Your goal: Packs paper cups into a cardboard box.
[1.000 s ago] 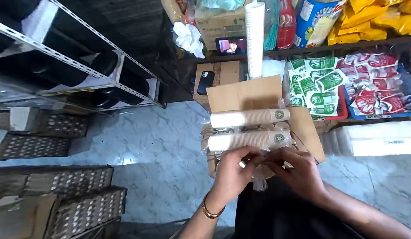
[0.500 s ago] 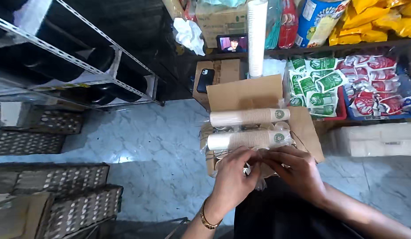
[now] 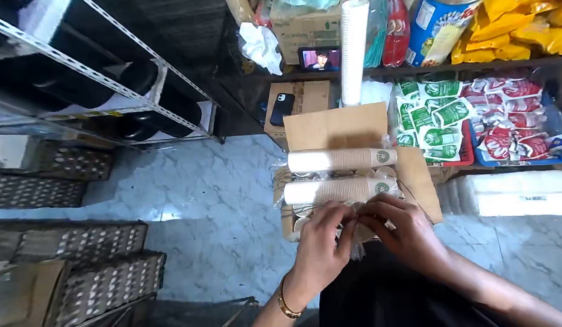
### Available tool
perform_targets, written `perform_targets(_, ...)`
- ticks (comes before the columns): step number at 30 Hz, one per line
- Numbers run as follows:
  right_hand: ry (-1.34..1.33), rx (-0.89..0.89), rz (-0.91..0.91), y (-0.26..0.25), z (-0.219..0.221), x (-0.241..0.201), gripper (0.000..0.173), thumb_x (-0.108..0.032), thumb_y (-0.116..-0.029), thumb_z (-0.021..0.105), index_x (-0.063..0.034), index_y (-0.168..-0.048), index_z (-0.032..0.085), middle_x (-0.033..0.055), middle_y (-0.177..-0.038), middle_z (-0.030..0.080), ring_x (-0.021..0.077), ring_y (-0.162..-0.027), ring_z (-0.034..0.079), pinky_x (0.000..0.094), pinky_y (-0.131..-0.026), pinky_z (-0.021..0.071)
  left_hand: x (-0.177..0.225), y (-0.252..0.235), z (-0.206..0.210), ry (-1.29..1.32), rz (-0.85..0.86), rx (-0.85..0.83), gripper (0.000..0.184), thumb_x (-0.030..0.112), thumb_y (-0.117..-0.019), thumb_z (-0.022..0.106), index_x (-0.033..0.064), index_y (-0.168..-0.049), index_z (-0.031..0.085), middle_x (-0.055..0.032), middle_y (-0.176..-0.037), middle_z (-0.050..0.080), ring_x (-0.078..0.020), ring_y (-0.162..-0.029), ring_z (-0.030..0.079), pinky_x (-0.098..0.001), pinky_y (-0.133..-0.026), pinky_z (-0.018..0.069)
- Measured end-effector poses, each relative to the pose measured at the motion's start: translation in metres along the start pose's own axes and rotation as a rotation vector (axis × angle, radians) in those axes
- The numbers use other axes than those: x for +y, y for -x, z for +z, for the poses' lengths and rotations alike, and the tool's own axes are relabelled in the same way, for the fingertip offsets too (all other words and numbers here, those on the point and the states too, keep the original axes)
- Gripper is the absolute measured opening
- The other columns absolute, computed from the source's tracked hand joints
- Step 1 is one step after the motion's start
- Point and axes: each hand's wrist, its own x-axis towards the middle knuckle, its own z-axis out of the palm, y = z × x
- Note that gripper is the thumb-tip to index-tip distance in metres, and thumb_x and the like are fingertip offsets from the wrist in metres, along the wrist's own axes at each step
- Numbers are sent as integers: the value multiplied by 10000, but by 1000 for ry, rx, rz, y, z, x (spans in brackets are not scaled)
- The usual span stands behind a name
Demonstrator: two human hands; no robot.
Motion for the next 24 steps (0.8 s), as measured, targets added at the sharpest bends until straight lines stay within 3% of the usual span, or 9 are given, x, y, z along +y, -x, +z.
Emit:
perform_targets(3,-80,-112,63,-3,-6,2,209,-280,-1036,601,-109,-1043,720,8,-977,682,52,-799,650,236,-732,577,0,0,1,-28,21,4,164,154,-1001,593,49,-1036,714,-51,-1027,699,-102,-890,688,-275,-796,602)
perform_targets(9,-324,-267,123,-8,-17,6,206,-214,-1051,560,-50,-1046,685,39,-984,640,72,-878,632,237,-804,557,3,1,7,-64,45,21,177,137,-1000,582,33,-1052,715,-81,-1027,699,-119,-875,693,-271,-780,602)
perform_targets(12,-473,-320,160,-10,-21,10,190,-183,-1049,543,-43,-1034,670,17,-957,639,56,-861,621,228,-786,544,4,1,11,-50,68,60,162,112,-980,607,21,-1049,722,-83,-1016,708,-109,-865,697,-255,-772,605)
perform_targets(16,-530,-316,221,-12,-22,12,172,-181,-1047,551,-60,-1024,671,-5,-907,651,52,-827,625,229,-758,543,2,2,13,59,75,132,131,105,-957,662,9,-1023,724,-65,-1000,730,-91,-854,707,-254,-761,618)
perform_targets(24,-535,-292,232,-11,-20,10,170,-177,-1045,549,-60,-1026,671,-8,-891,658,52,-830,628,227,-769,540,9,2,6,67,35,45,187,206,-965,705,32,-1016,750,-48,-1012,739,-81,-893,711,-250,-800,615)
